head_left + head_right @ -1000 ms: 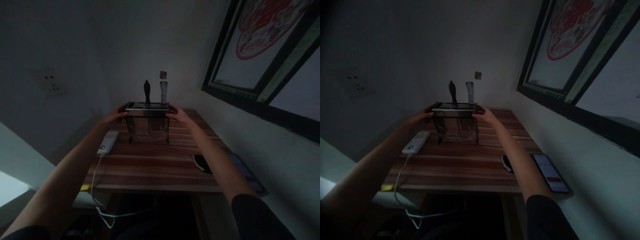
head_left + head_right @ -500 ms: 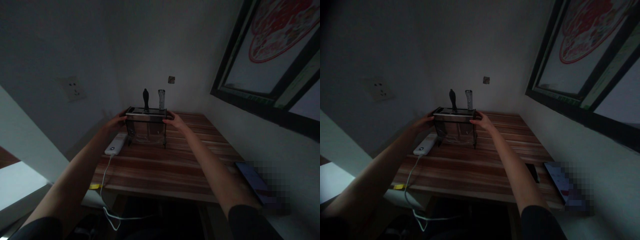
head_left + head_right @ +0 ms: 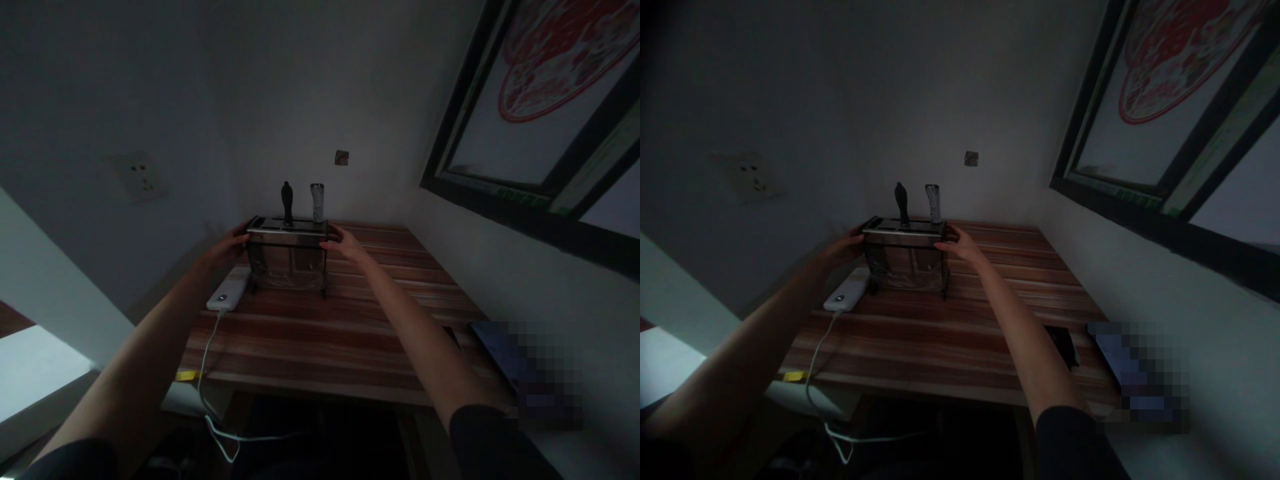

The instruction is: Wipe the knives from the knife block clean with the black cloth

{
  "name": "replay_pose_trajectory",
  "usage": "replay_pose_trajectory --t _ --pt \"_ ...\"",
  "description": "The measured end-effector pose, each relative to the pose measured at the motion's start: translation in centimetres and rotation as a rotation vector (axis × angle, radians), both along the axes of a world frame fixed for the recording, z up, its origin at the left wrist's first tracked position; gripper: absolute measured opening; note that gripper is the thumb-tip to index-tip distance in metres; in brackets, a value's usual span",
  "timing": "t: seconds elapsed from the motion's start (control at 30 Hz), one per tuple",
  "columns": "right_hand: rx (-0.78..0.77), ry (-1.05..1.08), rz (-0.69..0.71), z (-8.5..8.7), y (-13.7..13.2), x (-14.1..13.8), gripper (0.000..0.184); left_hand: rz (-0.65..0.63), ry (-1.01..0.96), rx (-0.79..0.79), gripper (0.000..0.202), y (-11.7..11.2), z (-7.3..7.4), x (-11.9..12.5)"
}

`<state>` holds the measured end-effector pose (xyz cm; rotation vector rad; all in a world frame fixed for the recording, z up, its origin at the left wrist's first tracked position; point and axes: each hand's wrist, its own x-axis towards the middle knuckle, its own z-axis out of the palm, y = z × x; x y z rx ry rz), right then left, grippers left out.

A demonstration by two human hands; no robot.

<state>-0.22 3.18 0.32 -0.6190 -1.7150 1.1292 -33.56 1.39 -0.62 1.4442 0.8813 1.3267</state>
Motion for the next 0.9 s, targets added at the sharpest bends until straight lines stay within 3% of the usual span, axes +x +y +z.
replay_pose_trajectory --t 0.33,0.5,0.57,0.7,0.77,0.83,0.9 --pt "0.032 -0.046 -0.032 -0.8 1.0 0.1 0.076 0.026 0.04 0.043 0.072 -1.1 0.5 0.9" --pt "0.145 -0.131 -0.06 -1.6 0.7 1.1 0.081 0.1 0.044 0.112 0.075 -2.6 1.1 1.7" --pt "0.164 -0.182 -0.11 -1.4 -0.4 2.5 0.077 0.254 -0.007 0.227 0.069 -3.3 1.3 1.9" --pt "0.163 -0.339 -0.252 -0.4 -4.0 7.0 0.05 0.654 -0.192 0.519 0.035 -5.7 1.7 3.2" --pt "0.185 -0.4 -0.314 0.0 -6.1 9.7 0.037 0.722 -0.238 0.606 0.023 -7.5 2.0 4.9" --pt "0.165 -0.46 -0.365 0.0 -8.3 12.6 0.03 0.729 -0.161 0.714 0.018 -9.6 2.2 7.7" --pt "0.122 -0.526 -0.414 -0.6 -10.2 15.6 0.029 0.591 -0.022 0.746 0.015 -11.6 2.0 11.4"
